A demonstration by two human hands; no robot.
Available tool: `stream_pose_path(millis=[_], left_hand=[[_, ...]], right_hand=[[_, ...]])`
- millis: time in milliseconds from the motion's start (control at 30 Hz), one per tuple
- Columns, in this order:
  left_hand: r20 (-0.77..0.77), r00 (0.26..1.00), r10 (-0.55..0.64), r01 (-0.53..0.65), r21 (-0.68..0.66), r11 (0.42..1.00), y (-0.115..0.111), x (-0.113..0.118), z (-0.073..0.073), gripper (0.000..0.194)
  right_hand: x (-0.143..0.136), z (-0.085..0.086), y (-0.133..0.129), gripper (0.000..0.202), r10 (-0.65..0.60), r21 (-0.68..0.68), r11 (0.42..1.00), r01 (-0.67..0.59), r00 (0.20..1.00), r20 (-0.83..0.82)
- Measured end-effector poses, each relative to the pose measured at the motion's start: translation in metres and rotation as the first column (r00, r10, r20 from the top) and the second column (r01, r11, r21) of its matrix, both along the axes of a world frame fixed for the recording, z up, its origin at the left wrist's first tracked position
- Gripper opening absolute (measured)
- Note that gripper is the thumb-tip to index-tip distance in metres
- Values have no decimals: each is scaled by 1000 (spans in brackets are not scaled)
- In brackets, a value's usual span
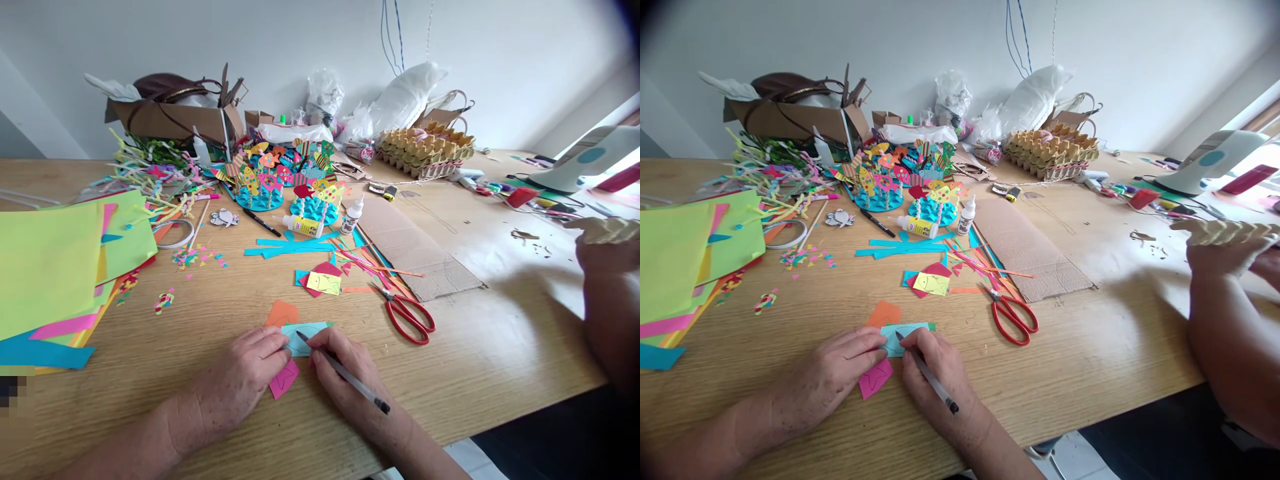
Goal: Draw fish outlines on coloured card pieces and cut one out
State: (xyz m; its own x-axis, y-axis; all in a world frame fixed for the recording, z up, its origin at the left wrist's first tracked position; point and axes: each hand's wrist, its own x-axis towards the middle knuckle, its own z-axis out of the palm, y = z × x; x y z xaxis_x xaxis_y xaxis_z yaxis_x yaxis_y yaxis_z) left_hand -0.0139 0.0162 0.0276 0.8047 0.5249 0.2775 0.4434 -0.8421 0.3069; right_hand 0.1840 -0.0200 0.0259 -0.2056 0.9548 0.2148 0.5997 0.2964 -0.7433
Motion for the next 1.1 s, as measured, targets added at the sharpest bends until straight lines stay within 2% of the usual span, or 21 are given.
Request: stream_pose_path(millis=[300,633,1100], left_hand=[[14,1000,-1,1,32,999,0,-1,5,43],[25,1000,7,-9,112,994,1,-1,1,51],[41,999,2,-8,129,992,1,-1,2,50]], right_hand=[[0,2,0,13,12,-16,1000,-12,1000,2],[4,4,-4,16,40,7,999,-39,999,-33],[4,2,-4,17,46,-54,997,-51,994,-97]])
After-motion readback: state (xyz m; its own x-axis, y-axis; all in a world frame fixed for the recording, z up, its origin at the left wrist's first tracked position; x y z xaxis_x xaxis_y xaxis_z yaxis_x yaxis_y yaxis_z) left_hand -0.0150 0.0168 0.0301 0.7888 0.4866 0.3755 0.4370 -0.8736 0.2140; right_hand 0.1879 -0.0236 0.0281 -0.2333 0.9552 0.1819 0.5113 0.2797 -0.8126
